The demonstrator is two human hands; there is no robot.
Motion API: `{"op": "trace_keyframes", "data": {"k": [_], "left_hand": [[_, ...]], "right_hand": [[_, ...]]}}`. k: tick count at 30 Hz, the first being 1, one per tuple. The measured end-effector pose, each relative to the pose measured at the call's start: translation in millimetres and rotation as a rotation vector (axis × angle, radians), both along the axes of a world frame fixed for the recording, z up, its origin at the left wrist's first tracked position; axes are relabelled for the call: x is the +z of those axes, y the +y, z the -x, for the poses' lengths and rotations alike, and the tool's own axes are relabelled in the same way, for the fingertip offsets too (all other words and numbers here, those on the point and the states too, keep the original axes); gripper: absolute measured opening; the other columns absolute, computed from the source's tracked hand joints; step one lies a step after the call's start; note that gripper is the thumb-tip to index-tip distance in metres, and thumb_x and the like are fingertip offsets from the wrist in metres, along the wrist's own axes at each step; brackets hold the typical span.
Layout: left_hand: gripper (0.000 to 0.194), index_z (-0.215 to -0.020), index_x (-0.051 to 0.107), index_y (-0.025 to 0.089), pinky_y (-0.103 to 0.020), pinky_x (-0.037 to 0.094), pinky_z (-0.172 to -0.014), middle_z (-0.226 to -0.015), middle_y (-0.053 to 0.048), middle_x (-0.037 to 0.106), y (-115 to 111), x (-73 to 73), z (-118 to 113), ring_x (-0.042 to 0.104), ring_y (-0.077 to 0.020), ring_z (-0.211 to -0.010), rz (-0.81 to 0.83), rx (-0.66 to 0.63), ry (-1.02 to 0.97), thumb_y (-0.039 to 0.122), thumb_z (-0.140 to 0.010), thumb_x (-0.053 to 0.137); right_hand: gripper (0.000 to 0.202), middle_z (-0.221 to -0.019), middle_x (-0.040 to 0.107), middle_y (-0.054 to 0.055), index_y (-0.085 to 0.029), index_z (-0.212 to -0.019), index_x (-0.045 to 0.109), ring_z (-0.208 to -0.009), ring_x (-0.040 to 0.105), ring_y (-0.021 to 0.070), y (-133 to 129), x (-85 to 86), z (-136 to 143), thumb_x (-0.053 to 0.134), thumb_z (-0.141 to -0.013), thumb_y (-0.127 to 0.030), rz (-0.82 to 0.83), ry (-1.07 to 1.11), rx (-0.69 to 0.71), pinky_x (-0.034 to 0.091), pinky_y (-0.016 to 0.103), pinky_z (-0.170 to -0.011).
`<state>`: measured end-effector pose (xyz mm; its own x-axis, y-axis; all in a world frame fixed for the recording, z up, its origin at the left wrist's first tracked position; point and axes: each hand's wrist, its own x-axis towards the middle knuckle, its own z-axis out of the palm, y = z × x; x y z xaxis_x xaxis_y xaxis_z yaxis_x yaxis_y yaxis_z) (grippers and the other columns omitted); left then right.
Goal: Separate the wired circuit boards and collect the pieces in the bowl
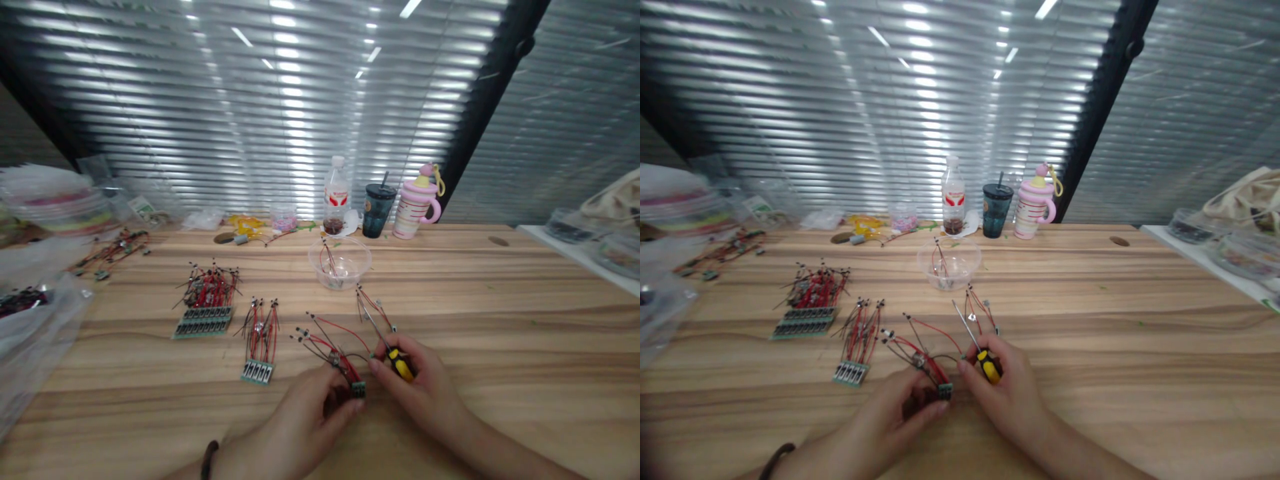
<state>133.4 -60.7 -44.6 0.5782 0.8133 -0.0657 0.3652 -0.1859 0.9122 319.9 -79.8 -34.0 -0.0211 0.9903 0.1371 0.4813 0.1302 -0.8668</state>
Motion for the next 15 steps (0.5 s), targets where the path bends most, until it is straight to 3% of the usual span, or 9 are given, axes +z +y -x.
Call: {"op": "trace_keyframes", "data": {"k": [7,10,15], "left_hand": [[0.014,-0.088,0.058,0.016,-0.019,0.037,-0.060,-0.071,0.000,0.054,2.8,6.7,-4.5,0.048,-0.0103,-0.066,-0.005,0.085,-0.142,0.027,-0.084,0.049],[0.017,-0.096,0.053,0.018,-0.020,0.039,-0.062,-0.075,0.000,0.053,1.6,5.0,-2.3,0.048,-0.0107,-0.069,0.029,0.064,-0.209,0.030,-0.086,0.047],[0.011,-0.089,0.054,0.016,-0.022,0.042,-0.068,-0.085,-0.004,0.056,0.2,4.3,0.3,0.051,-0.0123,-0.076,0.036,0.025,-0.203,0.026,-0.084,0.049]], "right_hand": [[0.011,-0.068,0.058,0.001,-0.016,-0.076,0.056,-0.063,0.054,0.0134,-2.1,-1.5,1.9,0.055,-0.079,-0.026,0.004,-0.019,0.032,0.042,0.022,-0.058],[0.011,-0.068,0.057,0.001,-0.016,-0.077,0.055,-0.064,0.054,0.0139,-0.5,-2.7,1.6,0.055,-0.079,-0.027,0.023,0.003,0.028,0.043,0.022,-0.058],[0.010,-0.064,0.056,0.000,-0.016,-0.075,0.055,-0.059,0.051,0.0124,-2.6,0.5,3.1,0.054,-0.078,-0.025,0.000,-0.049,0.058,0.040,0.021,-0.054]]}}
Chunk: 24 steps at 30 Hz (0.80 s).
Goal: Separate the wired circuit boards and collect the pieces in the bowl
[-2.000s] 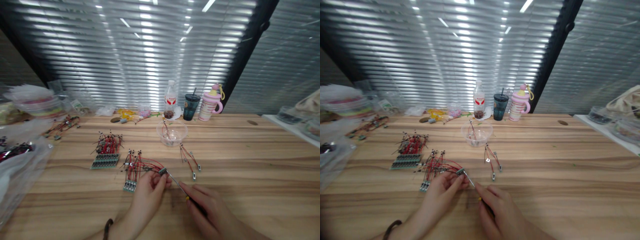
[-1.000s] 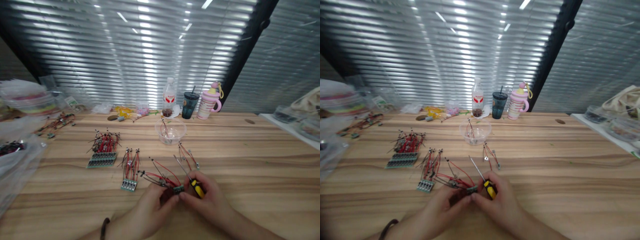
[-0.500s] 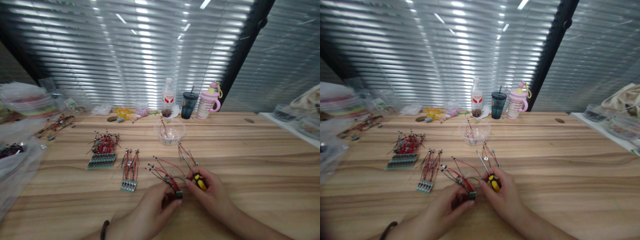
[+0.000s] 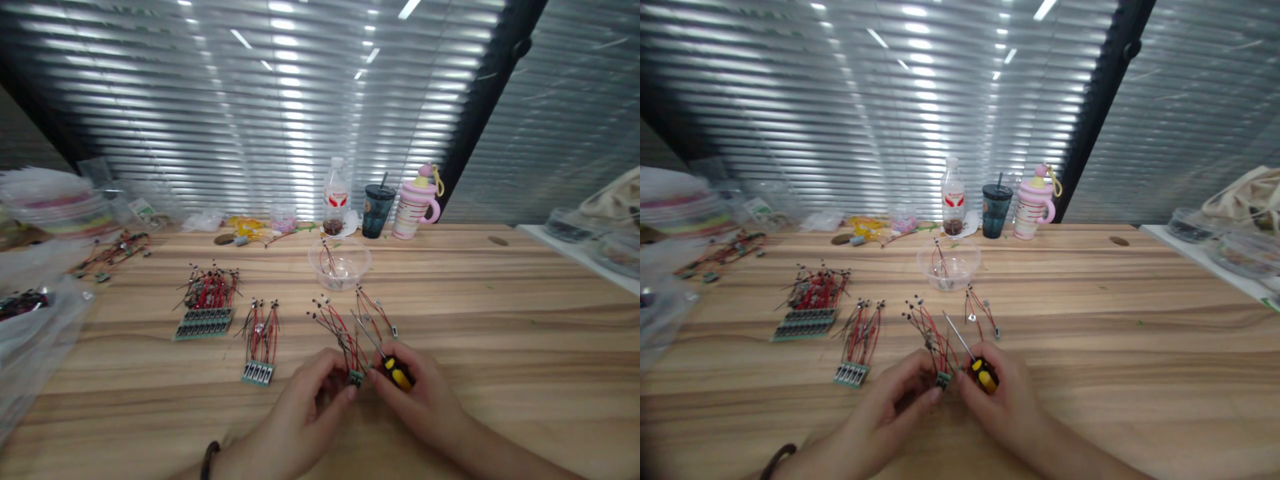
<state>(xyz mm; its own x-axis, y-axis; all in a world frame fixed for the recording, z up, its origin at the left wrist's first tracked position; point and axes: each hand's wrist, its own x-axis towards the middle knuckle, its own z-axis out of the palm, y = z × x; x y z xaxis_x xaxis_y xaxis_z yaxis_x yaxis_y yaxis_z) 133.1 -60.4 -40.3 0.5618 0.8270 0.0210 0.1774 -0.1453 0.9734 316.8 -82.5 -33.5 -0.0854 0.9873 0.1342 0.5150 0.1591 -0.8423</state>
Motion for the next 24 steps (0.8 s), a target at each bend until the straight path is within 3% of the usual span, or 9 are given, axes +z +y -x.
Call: {"op": "trace_keyframes", "data": {"k": [6,14,24], "left_hand": [[0.010,-0.087,0.049,0.017,-0.019,0.042,-0.062,-0.075,0.000,0.054,0.4,3.7,-4.2,0.051,-0.0093,-0.067,0.064,0.033,-0.027,0.022,-0.080,0.056],[0.022,-0.110,0.051,0.020,-0.025,0.043,-0.083,-0.103,-0.005,0.058,0.6,9.8,-0.1,0.053,-0.0137,-0.094,0.077,-0.103,-0.078,0.024,-0.089,0.042],[0.017,-0.080,0.054,0.016,-0.021,0.039,-0.069,-0.078,-0.001,0.055,0.7,20.0,1.3,0.047,-0.0118,-0.074,0.003,-0.093,0.080,0.013,-0.084,0.038]], "right_hand": [[0.006,-0.063,0.056,-0.001,-0.016,-0.074,0.056,-0.059,0.052,0.0118,-1.4,1.8,-0.2,0.052,-0.076,-0.019,-0.059,-0.052,0.024,0.041,0.020,-0.055],[0.005,-0.067,0.058,-0.001,-0.017,-0.076,0.056,-0.061,0.053,0.0117,-1.0,-1.1,-1.2,0.052,-0.075,-0.015,-0.091,0.002,0.059,0.042,0.019,-0.058],[0.007,-0.066,0.059,-0.001,-0.018,-0.078,0.057,-0.059,0.053,0.0107,-4.6,0.9,-3.9,0.052,-0.075,-0.013,-0.165,-0.013,0.078,0.042,0.018,-0.056]]}}
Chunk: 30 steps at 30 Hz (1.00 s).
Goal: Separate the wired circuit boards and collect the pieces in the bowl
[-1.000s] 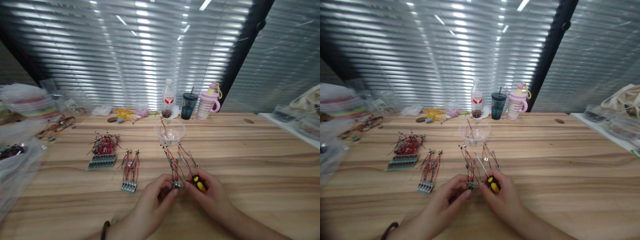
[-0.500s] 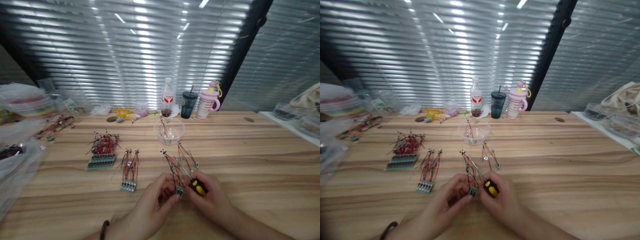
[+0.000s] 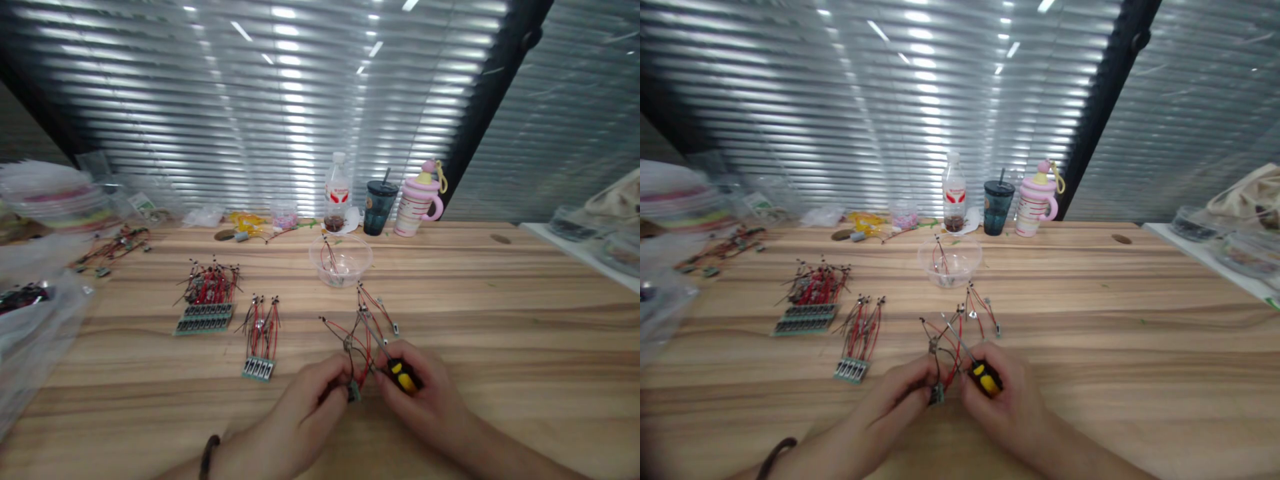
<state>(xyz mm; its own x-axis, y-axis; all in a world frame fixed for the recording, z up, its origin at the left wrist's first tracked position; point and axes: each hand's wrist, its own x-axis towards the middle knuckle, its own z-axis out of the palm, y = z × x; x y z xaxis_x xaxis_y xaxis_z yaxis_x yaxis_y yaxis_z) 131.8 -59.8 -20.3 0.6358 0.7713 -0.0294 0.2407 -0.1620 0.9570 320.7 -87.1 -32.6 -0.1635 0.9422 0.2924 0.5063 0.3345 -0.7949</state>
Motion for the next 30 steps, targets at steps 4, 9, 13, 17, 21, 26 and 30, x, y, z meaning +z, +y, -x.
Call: {"op": "trace_keyframes", "data": {"k": [4,9,13,17,21,26,30], "left_hand": [[0.024,-0.074,0.054,0.015,-0.020,0.039,-0.065,-0.071,0.000,0.053,0.6,-4.3,-1.2,0.047,-0.0105,-0.070,0.045,0.090,-0.046,0.027,-0.088,0.039],[0.016,-0.079,0.054,0.014,-0.020,0.042,-0.058,-0.069,0.000,0.055,3.3,-14.3,-8.3,0.051,-0.0087,-0.062,0.242,0.211,-0.169,0.029,-0.079,0.057],[0.012,-0.077,0.054,0.013,-0.020,0.044,-0.058,-0.067,-0.001,0.057,2.1,-18.4,-10.3,0.054,-0.0088,-0.060,0.262,0.208,-0.170,0.024,-0.076,0.059],[0.007,-0.074,0.054,0.014,-0.019,0.045,-0.059,-0.069,-0.001,0.057,-0.6,-17.8,-7.8,0.054,-0.0087,-0.062,0.132,0.258,-0.176,0.020,-0.075,0.058],[0.007,-0.076,0.054,0.016,-0.017,0.045,-0.057,-0.071,0.000,0.057,-3.2,-17.4,-4.8,0.054,-0.0082,-0.063,0.007,0.341,-0.224,0.023,-0.078,0.057],[0.009,-0.080,0.046,0.018,-0.018,0.048,-0.061,-0.077,0.000,0.059,-0.7,-17.4,-7.2,0.058,-0.0087,-0.071,0.077,0.462,-0.336,0.026,-0.083,0.050],[0.026,-0.081,0.039,0.019,-0.016,0.046,-0.059,-0.077,0.003,0.058,6.7,-19.8,-10.7,0.060,-0.0082,-0.071,0.274,0.402,-0.334,0.018,-0.073,0.064]], "right_hand": [[0.011,-0.069,0.062,-0.001,-0.019,-0.080,0.059,-0.062,0.056,0.0111,0.4,1.4,-0.1,0.052,-0.076,-0.012,-0.044,-0.055,0.023,0.042,0.019,-0.058],[0.008,-0.074,0.064,0.000,-0.019,-0.085,0.060,-0.065,0.058,0.0113,0.3,0.6,-1.2,0.053,-0.080,-0.018,-0.055,-0.104,0.053,0.043,0.019,-0.061],[0.008,-0.075,0.064,0.000,-0.020,-0.087,0.062,-0.066,0.058,0.0118,1.4,-0.7,-1.8,0.056,-0.081,-0.022,0.000,-0.127,0.052,0.043,0.020,-0.061],[0.009,-0.077,0.065,0.001,-0.019,-0.087,0.061,-0.069,0.059,0.0133,3.7,-2.2,-2.0,0.054,-0.081,-0.019,0.022,-0.146,0.015,0.044,0.022,-0.064],[0.014,-0.082,0.064,0.003,-0.019,-0.091,0.061,-0.074,0.058,0.0143,5.2,-5.2,-3.2,0.050,-0.083,-0.015,-0.041,-0.154,0.025,0.044,0.024,-0.068],[0.013,-0.082,0.063,0.003,-0.019,-0.091,0.060,-0.074,0.058,0.0139,6.1,-9.1,-4.8,0.050,-0.084,-0.015,-0.080,-0.181,0.043,0.044,0.024,-0.067],[0.012,-0.077,0.062,0.002,-0.019,-0.088,0.061,-0.070,0.057,0.0130,6.9,-10.2,-4.6,0.052,-0.082,-0.014,-0.131,-0.187,0.036,0.043,0.022,-0.063]]}}
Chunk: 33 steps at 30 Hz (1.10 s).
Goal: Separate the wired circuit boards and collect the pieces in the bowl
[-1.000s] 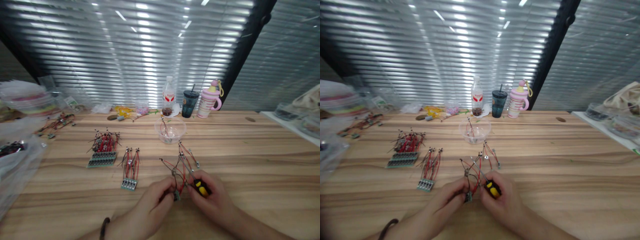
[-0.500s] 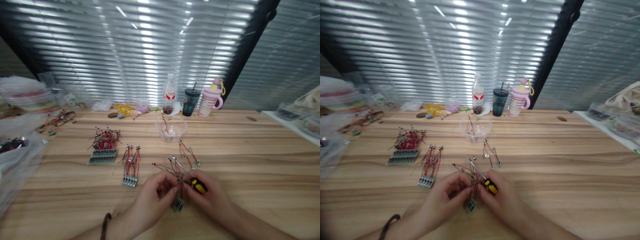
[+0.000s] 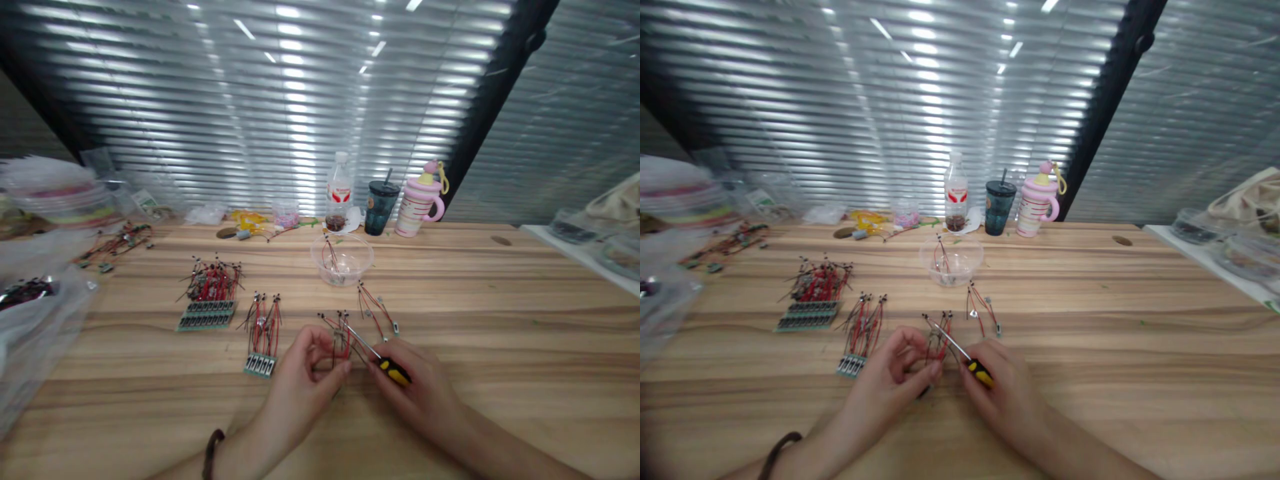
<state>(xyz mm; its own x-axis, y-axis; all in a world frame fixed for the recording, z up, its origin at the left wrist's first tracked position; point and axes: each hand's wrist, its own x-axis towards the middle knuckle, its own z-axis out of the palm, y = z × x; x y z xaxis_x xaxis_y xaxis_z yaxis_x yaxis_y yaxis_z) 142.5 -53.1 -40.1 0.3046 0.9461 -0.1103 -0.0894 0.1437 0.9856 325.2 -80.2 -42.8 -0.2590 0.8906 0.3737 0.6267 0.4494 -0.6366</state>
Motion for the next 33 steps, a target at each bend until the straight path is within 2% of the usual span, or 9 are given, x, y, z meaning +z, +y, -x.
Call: {"op": "trace_keyframes", "data": {"k": [3,6,10,14,21,27,30,33], "left_hand": [[0.036,-0.088,0.040,0.019,-0.019,0.048,-0.066,-0.085,0.002,0.059,2.7,-2.0,0.3,0.063,-0.0101,-0.079,0.073,-0.038,-0.013,0.010,-0.066,0.067],[0.031,-0.090,0.044,0.018,-0.022,0.049,-0.072,-0.086,-0.001,0.063,1.4,-3.2,2.0,0.063,-0.0107,-0.081,0.058,-0.070,-0.037,0.011,-0.069,0.065],[0.025,-0.090,0.047,0.017,-0.021,0.048,-0.070,-0.085,-0.002,0.065,-1.3,-3.6,3.0,0.063,-0.0115,-0.083,0.023,-0.094,-0.022,0.013,-0.072,0.064],[0.022,-0.089,0.049,0.017,-0.020,0.049,-0.073,-0.086,-0.002,0.066,-3.1,-3.2,1.8,0.063,-0.0105,-0.083,0.011,-0.095,-0.053,0.011,-0.072,0.063],[0.024,-0.084,0.052,0.016,-0.016,0.050,-0.069,-0.077,0.000,0.065,-2.4,0.0,0.2,0.063,-0.0086,-0.075,-0.014,0.072,-0.093,0.012,-0.066,0.067],[0.032,-0.085,0.050,0.017,-0.014,0.051,-0.064,-0.078,0.001,0.061,4.4,5.6,1.4,0.060,-0.0074,-0.073,-0.102,0.320,-0.123,0.012,-0.061,0.071],[0.035,-0.088,0.048,0.018,-0.015,0.051,-0.064,-0.082,0.002,0.059,6.6,3.7,1.2,0.058,-0.0071,-0.072,-0.122,0.330,-0.128,0.012,-0.062,0.070],[0.035,-0.089,0.045,0.018,-0.016,0.049,-0.065,-0.075,0.003,0.057,8.0,0.2,1.1,0.058,-0.0070,-0.070,-0.057,0.284,-0.090,0.014,-0.064,0.068]], "right_hand": [[0.012,-0.078,0.064,0.001,-0.020,-0.089,0.061,-0.070,0.059,0.0128,1.4,-0.7,0.0,0.054,-0.081,-0.014,-0.005,0.011,-0.009,0.044,0.021,-0.064],[0.010,-0.079,0.066,0.001,-0.020,-0.089,0.062,-0.071,0.060,0.0129,3.0,-0.7,-0.4,0.055,-0.082,-0.018,0.035,0.035,-0.041,0.045,0.021,-0.065],[0.009,-0.079,0.067,-0.001,-0.020,-0.087,0.063,-0.071,0.061,0.0126,4.3,1.8,-0.4,0.056,-0.082,-0.020,0.143,0.080,-0.053,0.045,0.021,-0.066],[0.008,-0.074,0.065,-0.001,-0.019,-0.083,0.063,-0.067,0.059,0.0125,4.3,3.0,-0.2,0.056,-0.080,-0.019,0.135,0.082,-0.063,0.044,0.020,-0.063],[0.010,-0.073,0.066,0.001,-0.017,-0.083,0.063,-0.066,0.060,0.0135,3.3,0.7,1.0,0.054,-0.079,-0.018,0.102,0.042,-0.079,0.045,0.021,-0.062],[0.010,-0.075,0.066,0.002,-0.018,-0.082,0.062,-0.069,0.061,0.0148,8.1,0.2,-4.3,0.053,-0.079,-0.016,0.039,-0.001,-0.143,0.045,0.022,-0.064],[0.011,-0.076,0.066,0.002,-0.018,-0.083,0.062,-0.068,0.061,0.0146,11.3,-0.8,-7.9,0.051,-0.080,-0.014,0.025,-0.027,-0.148,0.045,0.023,-0.064],[0.011,-0.078,0.066,0.003,-0.018,-0.085,0.062,-0.070,0.061,0.0151,13.7,-2.1,-9.2,0.052,-0.080,-0.015,0.012,-0.049,-0.136,0.045,0.023,-0.065]]}}
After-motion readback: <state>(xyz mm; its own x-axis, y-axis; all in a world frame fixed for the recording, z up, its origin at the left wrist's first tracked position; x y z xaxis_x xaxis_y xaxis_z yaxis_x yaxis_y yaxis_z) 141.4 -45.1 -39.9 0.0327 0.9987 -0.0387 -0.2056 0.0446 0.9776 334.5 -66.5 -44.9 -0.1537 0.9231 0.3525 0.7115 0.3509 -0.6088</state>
